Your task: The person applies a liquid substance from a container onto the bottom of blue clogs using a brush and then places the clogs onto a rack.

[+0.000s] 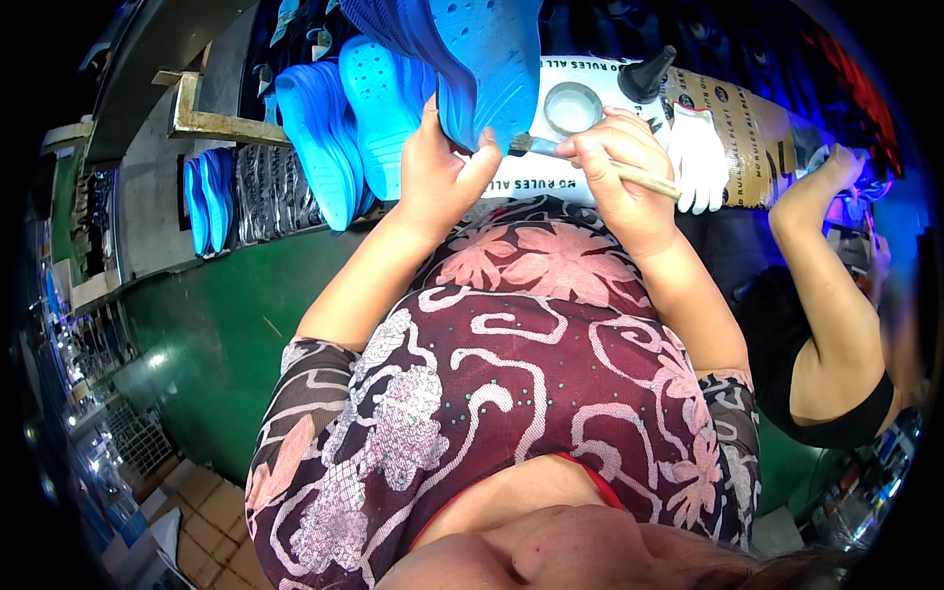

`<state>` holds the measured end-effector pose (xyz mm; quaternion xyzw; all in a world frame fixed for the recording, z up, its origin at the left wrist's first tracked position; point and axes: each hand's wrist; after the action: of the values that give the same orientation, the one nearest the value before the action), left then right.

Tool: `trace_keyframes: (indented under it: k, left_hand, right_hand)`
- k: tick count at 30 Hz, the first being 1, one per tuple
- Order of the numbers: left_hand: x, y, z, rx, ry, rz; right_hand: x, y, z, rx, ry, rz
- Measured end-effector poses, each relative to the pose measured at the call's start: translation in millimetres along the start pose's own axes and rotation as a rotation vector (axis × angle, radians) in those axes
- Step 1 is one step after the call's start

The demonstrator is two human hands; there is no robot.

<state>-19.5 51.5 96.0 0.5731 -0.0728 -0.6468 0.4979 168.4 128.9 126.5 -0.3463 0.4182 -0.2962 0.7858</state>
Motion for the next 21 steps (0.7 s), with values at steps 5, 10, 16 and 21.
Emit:
trace_keyframes:
  k: [5,10,16,21]
  left_hand:
    - [5,-9,2,-0.050,0.023,-0.122]
    - [6,-8,4,-0.070,0.008,-0.140]
    - [9,-8,6,-0.105,0.003,-0.188]
    - [12,-8,6,-0.148,-0.006,-0.193]
  right_hand:
    - [2,-2,0,0.126,0.019,0.028]
    - [-2,-5,2,0.063,0.043,0.044]
    - [-3,-2,1,0.214,0.028,0.079]
    - [-1,-2,0,0.143,0.017,0.111]
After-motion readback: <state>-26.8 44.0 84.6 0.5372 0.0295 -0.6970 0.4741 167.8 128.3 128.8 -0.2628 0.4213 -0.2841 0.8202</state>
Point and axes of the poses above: each hand's wrist, its own x-axis away from the middle knuckle, its own z-axis out of the back of the hand, y = z × x, and after that the axes turned 14 degrees about -z, right-handed
